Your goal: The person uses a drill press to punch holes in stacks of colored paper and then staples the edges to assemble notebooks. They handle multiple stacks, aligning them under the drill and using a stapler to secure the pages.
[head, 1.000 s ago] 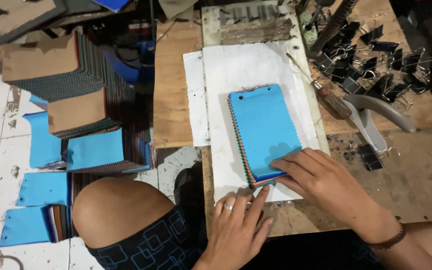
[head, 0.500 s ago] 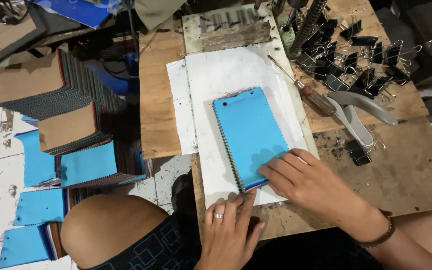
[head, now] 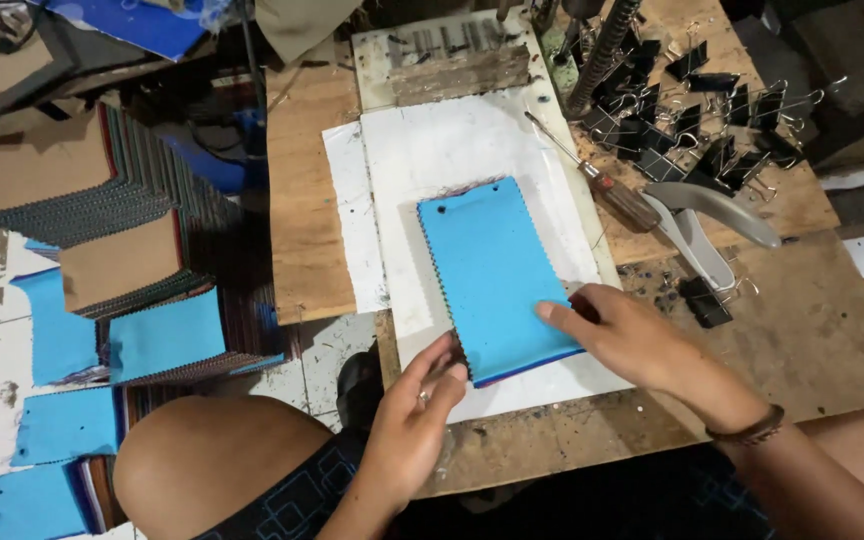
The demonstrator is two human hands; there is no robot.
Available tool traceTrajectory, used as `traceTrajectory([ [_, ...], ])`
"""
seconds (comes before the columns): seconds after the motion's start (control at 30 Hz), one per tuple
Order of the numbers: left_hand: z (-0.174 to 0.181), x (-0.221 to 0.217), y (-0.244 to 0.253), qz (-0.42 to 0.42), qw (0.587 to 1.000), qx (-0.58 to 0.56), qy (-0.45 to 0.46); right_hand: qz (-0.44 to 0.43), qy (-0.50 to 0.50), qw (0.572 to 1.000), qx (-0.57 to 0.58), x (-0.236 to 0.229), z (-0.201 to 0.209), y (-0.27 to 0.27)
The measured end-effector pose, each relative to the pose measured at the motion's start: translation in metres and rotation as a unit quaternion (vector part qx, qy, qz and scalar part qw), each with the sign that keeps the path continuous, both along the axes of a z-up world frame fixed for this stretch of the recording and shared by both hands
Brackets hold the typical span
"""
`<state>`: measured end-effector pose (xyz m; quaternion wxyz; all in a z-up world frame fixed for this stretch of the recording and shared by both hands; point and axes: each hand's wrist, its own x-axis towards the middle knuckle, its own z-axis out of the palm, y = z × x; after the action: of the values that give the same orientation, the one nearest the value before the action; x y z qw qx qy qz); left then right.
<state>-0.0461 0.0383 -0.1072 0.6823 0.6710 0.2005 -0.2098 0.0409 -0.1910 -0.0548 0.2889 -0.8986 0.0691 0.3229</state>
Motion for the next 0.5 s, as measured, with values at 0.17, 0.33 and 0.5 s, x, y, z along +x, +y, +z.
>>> traceTrajectory([
  [0.17, -0.014, -0.003, 0.008, 0.056, 0.991, -0.122, -0.016, -0.097, 0.088, 0.991, 0.006, -0.003, 0.027, 0.02],
  [0.33, 0.002, -0.007, 0.014, -0.009, 1.0, -0.016, -0.022, -0.108, 0.014, 0.989, 0.098, -0.008, 0.001, 0.007],
  [0.5, 0.008, -0.009, 0.01, -0.02, 0.999, -0.021, -0.018, -0.006, 0.017, 0.999, -0.028, -0.008, 0.018, 0.014],
])
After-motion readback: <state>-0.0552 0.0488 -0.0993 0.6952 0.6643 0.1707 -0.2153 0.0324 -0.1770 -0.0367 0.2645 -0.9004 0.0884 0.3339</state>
